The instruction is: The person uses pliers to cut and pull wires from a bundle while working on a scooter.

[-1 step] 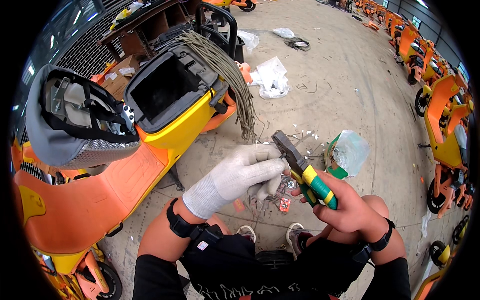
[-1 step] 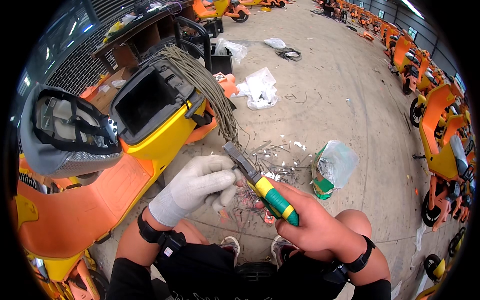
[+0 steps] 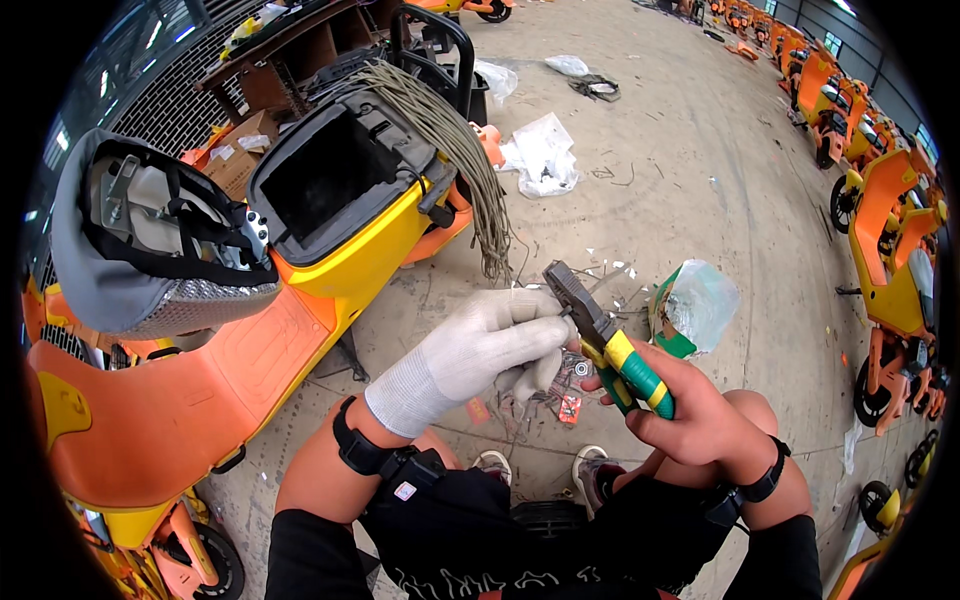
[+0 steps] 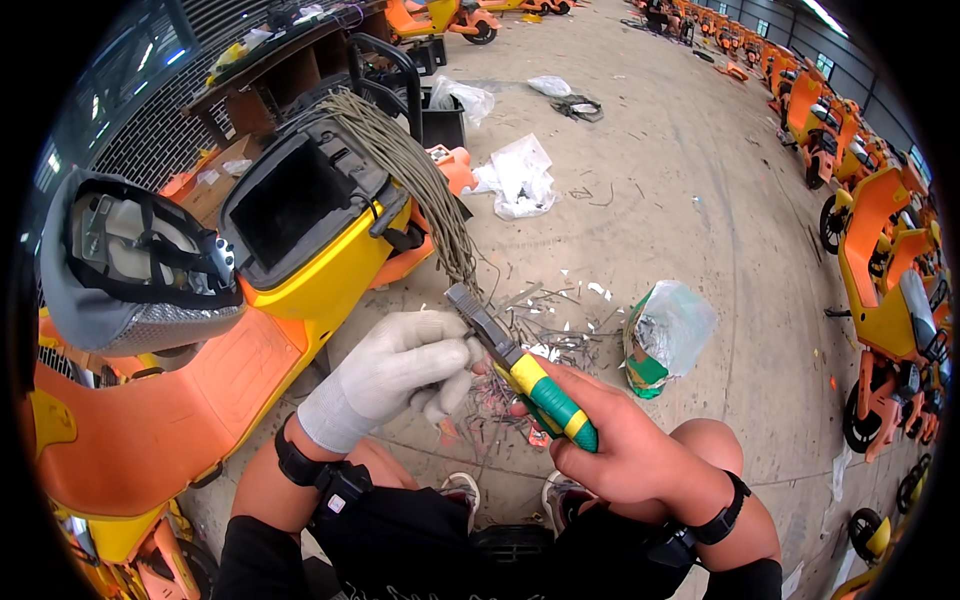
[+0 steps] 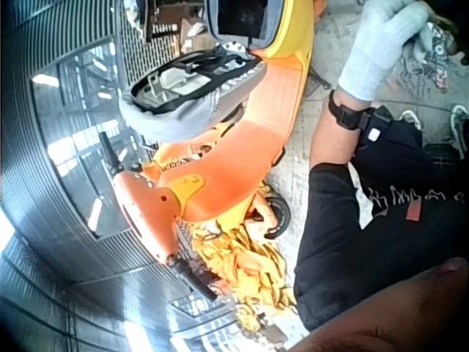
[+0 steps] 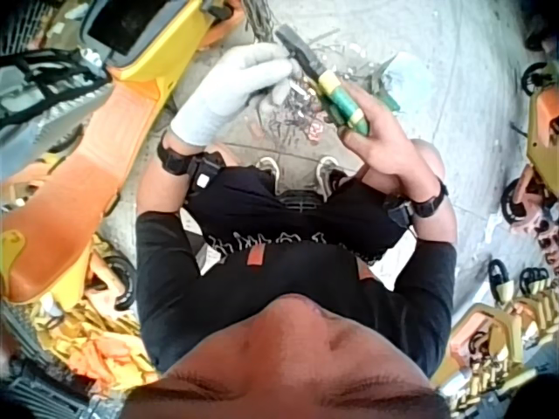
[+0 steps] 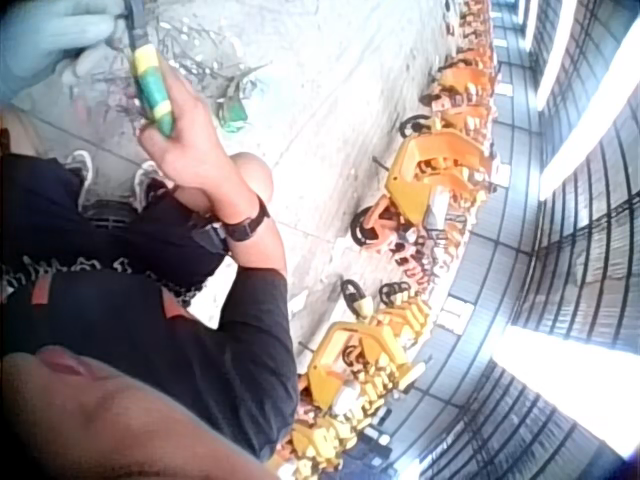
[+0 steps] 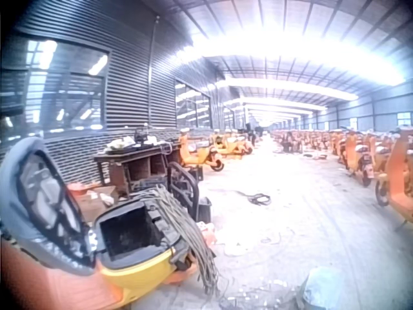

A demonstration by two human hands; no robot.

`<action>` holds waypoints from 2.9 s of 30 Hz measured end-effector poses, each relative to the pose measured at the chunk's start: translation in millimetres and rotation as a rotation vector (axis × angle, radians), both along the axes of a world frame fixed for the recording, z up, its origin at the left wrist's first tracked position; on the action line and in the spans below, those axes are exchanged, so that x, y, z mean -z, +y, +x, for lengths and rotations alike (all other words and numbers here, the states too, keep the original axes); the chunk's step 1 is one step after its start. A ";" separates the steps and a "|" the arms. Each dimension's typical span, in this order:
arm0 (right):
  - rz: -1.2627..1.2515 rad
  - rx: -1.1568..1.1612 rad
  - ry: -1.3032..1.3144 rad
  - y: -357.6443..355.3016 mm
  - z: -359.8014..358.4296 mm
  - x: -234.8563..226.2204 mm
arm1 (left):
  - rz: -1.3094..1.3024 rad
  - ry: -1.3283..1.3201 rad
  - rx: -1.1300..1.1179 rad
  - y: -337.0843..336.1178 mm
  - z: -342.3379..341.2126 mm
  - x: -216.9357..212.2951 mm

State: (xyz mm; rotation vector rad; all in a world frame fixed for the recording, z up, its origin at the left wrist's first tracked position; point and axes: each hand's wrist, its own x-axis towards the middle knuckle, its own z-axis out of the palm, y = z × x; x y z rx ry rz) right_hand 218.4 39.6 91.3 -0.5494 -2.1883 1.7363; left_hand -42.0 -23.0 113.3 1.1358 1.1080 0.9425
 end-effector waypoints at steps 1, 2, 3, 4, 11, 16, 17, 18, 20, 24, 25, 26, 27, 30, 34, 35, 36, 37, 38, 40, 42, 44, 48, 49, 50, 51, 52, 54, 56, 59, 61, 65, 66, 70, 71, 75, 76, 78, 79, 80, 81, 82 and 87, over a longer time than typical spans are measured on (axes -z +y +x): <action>-0.013 -0.001 0.001 -0.1 0.6 0.1 | -0.005 -0.026 0.004 -0.3 -0.1 -0.7; -0.017 0.010 -0.007 -0.7 1.4 0.1 | -0.010 -0.050 0.008 -1.2 -0.8 -1.7; -0.022 0.022 -0.015 -1.4 2.5 0.4 | -0.016 -0.075 0.011 -1.6 -1.5 -2.2; -0.027 0.034 -0.023 -1.7 3.4 0.6 | -0.013 -0.080 0.015 -1.3 -1.8 -2.1; -0.065 0.018 -0.007 -2.8 2.8 -1.1 | 0.024 -0.085 0.064 -0.5 -8.8 4.6; 0.011 0.048 0.001 -1.7 6.4 4.2 | 0.048 -0.091 0.031 0.7 -6.9 4.0; 0.000 0.043 -0.006 -1.2 6.8 3.4 | 0.058 -0.089 0.021 0.1 -7.4 4.0; -0.011 0.039 -0.014 -0.4 7.1 1.4 | 0.068 -0.087 0.011 -0.4 -7.9 3.9; -0.050 0.046 -0.014 -0.9 7.1 -1.3 | 0.065 -0.096 0.022 -0.5 -8.4 3.6; -0.193 0.069 -0.014 -4.1 5.0 -8.2 | 0.058 -0.091 0.026 -0.1 -8.4 3.7; -0.237 0.068 -0.022 -4.0 4.9 -9.6 | 0.065 -0.089 0.027 -0.1 -8.3 3.6; -0.281 0.052 -0.024 -3.4 5.8 -10.1 | 0.073 -0.087 0.030 -0.1 -7.8 3.1; -0.326 0.036 -0.026 -2.4 7.6 -10.4 | 0.081 -0.085 0.032 -0.1 -7.6 2.8; -0.439 -0.026 0.041 -0.7 9.7 -9.5 | 0.090 -0.099 0.069 0.3 -9.3 2.7; -0.593 -0.079 0.120 0.1 9.2 -10.7 | 0.114 -0.105 0.088 -0.7 -11.7 3.3; -0.619 -0.096 0.137 0.7 10.1 -10.1 | 0.107 -0.106 0.087 -1.6 -11.6 2.6; -0.645 -0.113 0.153 1.7 11.4 -8.7 | 0.098 -0.108 0.087 -2.3 -11.7 2.0; -0.671 -0.130 0.170 2.1 12.0 -8.2 | 0.097 -0.111 0.090 -2.5 -12.1 1.5; -0.669 -0.123 0.161 2.0 11.4 -8.4 | 0.095 -0.114 0.091 -3.0 -12.9 1.5; -0.664 -0.111 0.144 1.7 10.1 -9.5 | 0.105 -0.082 0.084 -2.7 -13.5 0.5; -0.556 -0.078 0.102 0.1 9.8 -6.9 | 0.129 -0.012 0.068 -0.4 -12.4 -1.2; -0.427 -0.051 0.055 -0.7 9.2 -5.7 | 0.118 0.030 0.039 -0.2 -11.3 -1.1; -0.168 -0.008 0.007 -2.5 6.0 -4.3 | 0.073 0.105 0.006 0.2 -9.3 -2.5; -0.114 0.002 0.010 -2.9 5.7 -4.0 | 0.085 0.108 0.008 0.8 -8.7 -1.9; -0.069 0.006 -0.004 -2.8 4.9 -4.1 | 0.096 0.113 0.007 0.7 -8.6 -0.4; -0.024 0.010 -0.018 -2.4 4.1 -4.6 | 0.107 0.118 0.006 0.6 -8.4 0.5; 0.021 0.015 -0.032 -2.2 3.7 -4.7 | 0.098 0.122 -0.005 0.0 -7.6 0.0; 0.025 0.024 -0.036 -1.4 4.7 -1.8 | 0.082 0.131 -0.024 -0.7 -5.8 -2.2; 0.004 0.023 -0.030 -0.6 5.9 0.0 | 0.140 0.114 -0.012 1.8 -8.1 6.1; -0.166 0.008 0.017 -1.2 5.9 -1.3 | 0.098 0.068 0.018 3.0 -12.3 8.0; -0.410 0.003 0.079 -4.1 3.5 -5.3 | 0.028 0.019 0.055 2.7 -12.0 7.4; -0.487 -0.071 0.006 -2.3 -3.1 0.7 | 0.023 0.034 0.168 -6.3 7.3 1.8; -0.474 -0.051 -0.016 -6.9 -5.3 6.1 | 0.054 0.067 0.199 -6.8 12.8 0.1; -0.536 0.024 -0.087 -16.9 -9.9 18.4 | -0.012 0.096 0.224 -6.0 19.1 -1.2; -0.581 0.025 -0.103 -15.1 -9.7 15.8 | -0.051 0.092 0.210 -6.0 20.1 -1.2; -0.587 0.064 -0.061 -21.3 -7.5 6.5 | -0.170 -0.038 0.171 -13.7 23.9 -6.5; -0.571 0.037 -0.036 -23.3 -4.2 8.3 | -0.192 -0.098 0.165 -16.4 25.0 -6.7; -0.537 -0.028 0.017 -27.5 -1.7 9.6 | -0.183 -0.118 0.184 -22.3 26.8 -5.2; -0.639 -0.064 -0.038 -27.3 2.5 -0.1 | -0.180 -0.129 0.194 -24.2 27.0 -4.9; -0.680 -0.079 0.018 -26.2 3.4 0.4 | -0.150 -0.136 0.222 -26.8 26.2 -6.1; -0.721 -0.094 0.075 -25.3 4.7 1.2 | -0.120 -0.144 0.251 -29.8 24.8 -9.3; -0.760 -0.110 0.131 -24.1 6.3 1.8 | -0.089 -0.153 0.280 -32.4 22.0 -14.4; -0.803 0.090 0.280 2.5 9.5 -2.4 | 0.007 -0.102 0.318 -38.2 4.9 -18.8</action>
